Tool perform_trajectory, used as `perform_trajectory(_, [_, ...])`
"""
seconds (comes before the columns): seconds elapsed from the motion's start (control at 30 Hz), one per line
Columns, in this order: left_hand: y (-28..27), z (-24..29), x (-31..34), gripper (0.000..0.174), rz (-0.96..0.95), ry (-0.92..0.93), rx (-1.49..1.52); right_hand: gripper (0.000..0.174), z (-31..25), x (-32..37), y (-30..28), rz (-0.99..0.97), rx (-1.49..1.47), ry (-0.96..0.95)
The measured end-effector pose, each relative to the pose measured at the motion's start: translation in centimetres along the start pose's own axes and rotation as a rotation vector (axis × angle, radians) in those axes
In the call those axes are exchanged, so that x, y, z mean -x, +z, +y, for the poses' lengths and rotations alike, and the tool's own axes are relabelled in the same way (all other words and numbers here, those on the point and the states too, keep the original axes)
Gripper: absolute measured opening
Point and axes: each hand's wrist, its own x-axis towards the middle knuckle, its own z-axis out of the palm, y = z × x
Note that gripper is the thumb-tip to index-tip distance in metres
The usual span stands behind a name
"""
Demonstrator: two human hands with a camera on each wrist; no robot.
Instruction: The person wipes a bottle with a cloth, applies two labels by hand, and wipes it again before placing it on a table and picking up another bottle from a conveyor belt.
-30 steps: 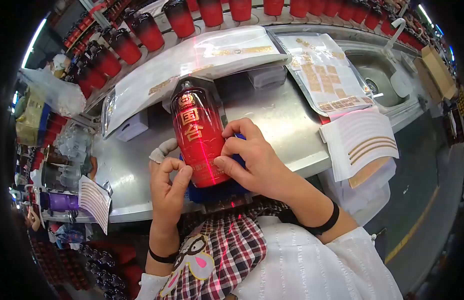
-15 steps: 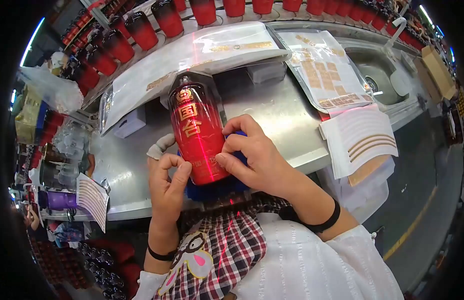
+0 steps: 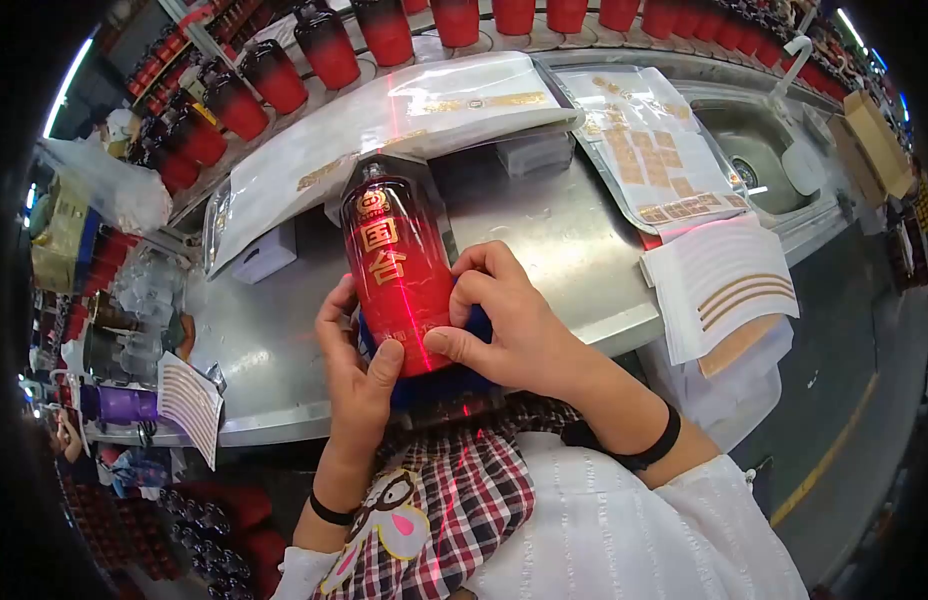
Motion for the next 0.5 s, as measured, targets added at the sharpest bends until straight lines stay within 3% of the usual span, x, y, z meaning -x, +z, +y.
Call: perform_trajectory(0.5, [0.18, -0.10, -0.05, 0.084, -0.004, -0.044, 0.114, 0.038, 0.59, -0.16, 0.05, -0.008, -0.018, 0.049])
